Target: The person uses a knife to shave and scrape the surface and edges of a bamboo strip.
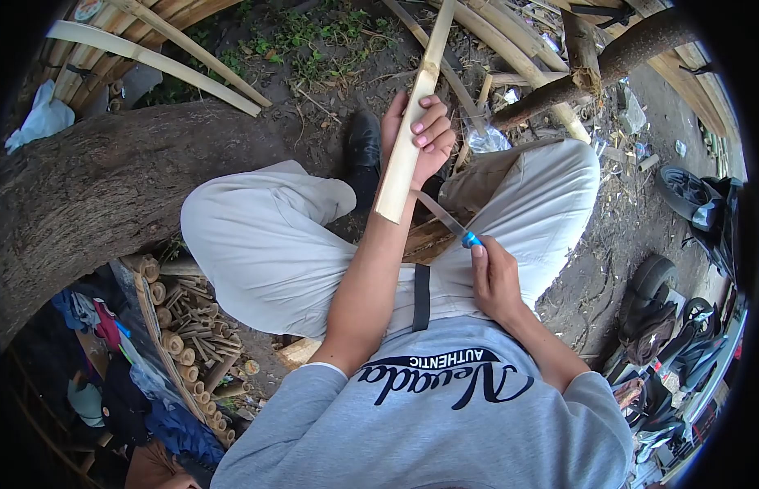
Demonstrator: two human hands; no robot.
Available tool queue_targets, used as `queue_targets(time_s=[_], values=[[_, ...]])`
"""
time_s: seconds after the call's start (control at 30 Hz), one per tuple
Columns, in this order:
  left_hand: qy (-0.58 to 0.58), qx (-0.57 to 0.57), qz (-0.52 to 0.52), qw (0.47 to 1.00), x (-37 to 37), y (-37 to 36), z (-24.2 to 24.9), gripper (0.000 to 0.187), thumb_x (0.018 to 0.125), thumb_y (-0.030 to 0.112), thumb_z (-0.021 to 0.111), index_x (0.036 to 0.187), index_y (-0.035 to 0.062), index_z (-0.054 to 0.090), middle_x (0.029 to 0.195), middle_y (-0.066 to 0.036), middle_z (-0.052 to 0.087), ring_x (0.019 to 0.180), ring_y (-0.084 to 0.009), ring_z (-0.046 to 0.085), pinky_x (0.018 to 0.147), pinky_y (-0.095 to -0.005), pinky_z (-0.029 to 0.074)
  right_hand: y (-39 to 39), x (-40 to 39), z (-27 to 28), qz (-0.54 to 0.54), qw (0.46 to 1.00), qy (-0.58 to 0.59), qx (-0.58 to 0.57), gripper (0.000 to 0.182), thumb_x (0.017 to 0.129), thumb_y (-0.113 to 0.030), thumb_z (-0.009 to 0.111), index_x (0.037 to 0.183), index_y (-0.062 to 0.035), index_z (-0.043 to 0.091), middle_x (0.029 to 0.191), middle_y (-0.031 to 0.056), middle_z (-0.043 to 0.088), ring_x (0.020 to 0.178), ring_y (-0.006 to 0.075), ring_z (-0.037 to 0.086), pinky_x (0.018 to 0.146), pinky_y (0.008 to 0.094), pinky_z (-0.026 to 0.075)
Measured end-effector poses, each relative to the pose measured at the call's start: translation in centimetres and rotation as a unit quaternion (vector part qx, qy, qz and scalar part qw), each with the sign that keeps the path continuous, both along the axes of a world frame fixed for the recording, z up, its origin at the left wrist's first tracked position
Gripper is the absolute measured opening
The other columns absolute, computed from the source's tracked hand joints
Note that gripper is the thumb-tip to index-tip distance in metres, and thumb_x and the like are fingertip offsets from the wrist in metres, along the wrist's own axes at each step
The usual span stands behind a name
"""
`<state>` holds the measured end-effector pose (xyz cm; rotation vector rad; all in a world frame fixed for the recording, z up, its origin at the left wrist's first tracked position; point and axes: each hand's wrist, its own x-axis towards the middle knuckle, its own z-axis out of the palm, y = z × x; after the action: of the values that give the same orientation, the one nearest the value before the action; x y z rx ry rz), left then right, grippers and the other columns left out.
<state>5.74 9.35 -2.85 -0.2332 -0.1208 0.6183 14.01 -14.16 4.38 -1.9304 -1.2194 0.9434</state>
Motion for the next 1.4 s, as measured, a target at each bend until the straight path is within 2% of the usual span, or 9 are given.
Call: queue_targets(time_s=[0.07, 0.17, 0.27, 0.43, 0.63, 0.87, 0.97, 1.2, 1.4], values=[[0.008, -0.009, -0.001, 1.000, -0.1, 0.1, 0.3, 0.037, 0.105, 0.037, 0.033, 0.092, 0.0057, 0.047, 0.057, 0.001, 0.044, 0.040, -0.0116, 0.042, 0.043, -0.0263, 0.031, 0.1, 0.1, -0.5, 0.131, 0.988, 0.021, 0.080, 0.017, 0.103, -0.012, 0.050, 0.102, 0.0034, 0.058, 0.075, 0.0208, 0.055, 0.064, 0.0381, 0.054, 0.060, 0.0428, 0.044], [-0.015, -0.006, -0.023, 1.000, -0.2, 0.3, -0.2, 0.047, 0.105, 0.048, 0.029, 0.091, 0.0082, 0.049, 0.059, 0.002, 0.044, 0.043, -0.0119, 0.043, 0.045, -0.0271, 0.032, 0.7, -0.2, -1.0, 0.131, 0.988, -0.041, 0.072, 0.017, 0.103, -0.014, 0.050, 0.101, 0.0009, 0.057, 0.081, 0.0213, 0.060, 0.069, 0.0437, 0.059, 0.060, 0.0478, 0.045], [0.007, 0.001, -0.003, 1.000, -0.6, 0.3, -0.1, 0.038, 0.106, 0.038, 0.032, 0.092, 0.0059, 0.047, 0.057, 0.002, 0.045, 0.041, -0.0119, 0.043, 0.043, -0.0261, 0.032, 1.4, 1.6, -1.3, 0.053, 0.995, -0.075, 0.048, 0.019, 0.104, -0.015, 0.050, 0.099, 0.0014, 0.056, 0.078, 0.0210, 0.060, 0.068, 0.0440, 0.058, 0.060, 0.0478, 0.045], [0.018, 0.013, -0.010, 1.000, -0.7, 0.3, -0.5, 0.040, 0.106, 0.039, 0.031, 0.092, 0.0062, 0.048, 0.058, 0.001, 0.045, 0.042, -0.0125, 0.043, 0.044, -0.0264, 0.032, 2.4, 4.8, 0.4, -0.034, 0.997, -0.066, -0.011, 0.022, 0.105, -0.018, 0.048, 0.102, 0.0020, 0.057, 0.072, 0.0201, 0.056, 0.064, 0.0411, 0.057, 0.059, 0.0457, 0.044], [0.031, 0.049, -0.057, 0.997, 0.2, -0.3, -1.5, 0.042, 0.108, 0.038, 0.028, 0.092, 0.0074, 0.051, 0.058, 0.000, 0.043, 0.042, -0.0130, 0.041, 0.044, -0.0276, 0.032, 4.2, 1.6, 1.6, 0.221, 0.960, -0.079, 0.155, 0.017, 0.099, -0.019, 0.060, 0.104, -0.0024, 0.059, 0.082, 0.0123, 0.060, 0.064, 0.0335, 0.062, 0.058, 0.0418, 0.050], [0.020, 0.045, -0.070, 0.996, 0.1, -0.5, -2.2, 0.040, 0.109, 0.035, 0.027, 0.093, 0.0081, 0.053, 0.058, 0.000, 0.043, 0.040, -0.0126, 0.041, 0.044, -0.0273, 0.032, 7.4, 2.4, -0.2, 0.295, 0.921, -0.138, 0.212, 0.018, 0.095, -0.022, 0.064, 0.098, -0.0053, 0.058, 0.076, 0.0102, 0.055, 0.060, 0.0325, 0.060, 0.053, 0.0421, 0.048], [0.023, 0.044, -0.067, 0.997, 0.0, -0.3, -2.1, 0.040, 0.109, 0.035, 0.027, 0.093, 0.0084, 0.053, 0.057, 0.000, 0.043, 0.040, -0.0125, 0.040, 0.044, -0.0272, 0.032, 7.5, 2.3, 0.9, 0.269, 0.932, -0.057, 0.234, 0.017, 0.095, -0.020, 0.063, 0.099, -0.0047, 0.058, 0.075, 0.0106, 0.054, 0.059, 0.0321, 0.059, 0.054, 0.0423, 0.047], [0.012, 0.039, -0.073, 0.997, 0.1, -0.4, -2.3, 0.041, 0.109, 0.035, 0.026, 0.093, 0.0082, 0.053, 0.057, 0.000, 0.043, 0.040, -0.0126, 0.041, 0.044, -0.0273, 0.032, 7.9, 1.9, 0.5, 0.291, 0.933, -0.089, 0.194, 0.013, 0.094, -0.011, 0.063, 0.103, -0.0021, 0.058, 0.077, 0.0137, 0.058, 0.061, 0.0341, 0.059, 0.055, 0.0431, 0.047], [0.038, 0.046, -0.065, 0.996, 0.1, -0.1, -2.3, 0.041, 0.109, 0.035, 0.026, 0.092, 0.0079, 0.052, 0.057, 0.000, 0.043, 0.040, -0.0125, 0.041, 0.044, -0.0270, 0.033, 8.3, 3.0, 0.8, 0.145, 0.964, -0.131, 0.178, 0.014, 0.098, -0.017, 0.061, 0.094, -0.0035, 0.059, 0.072, 0.0139, 0.060, 0.058, 0.0342, 0.061, 0.051, 0.0435, 0.047]])
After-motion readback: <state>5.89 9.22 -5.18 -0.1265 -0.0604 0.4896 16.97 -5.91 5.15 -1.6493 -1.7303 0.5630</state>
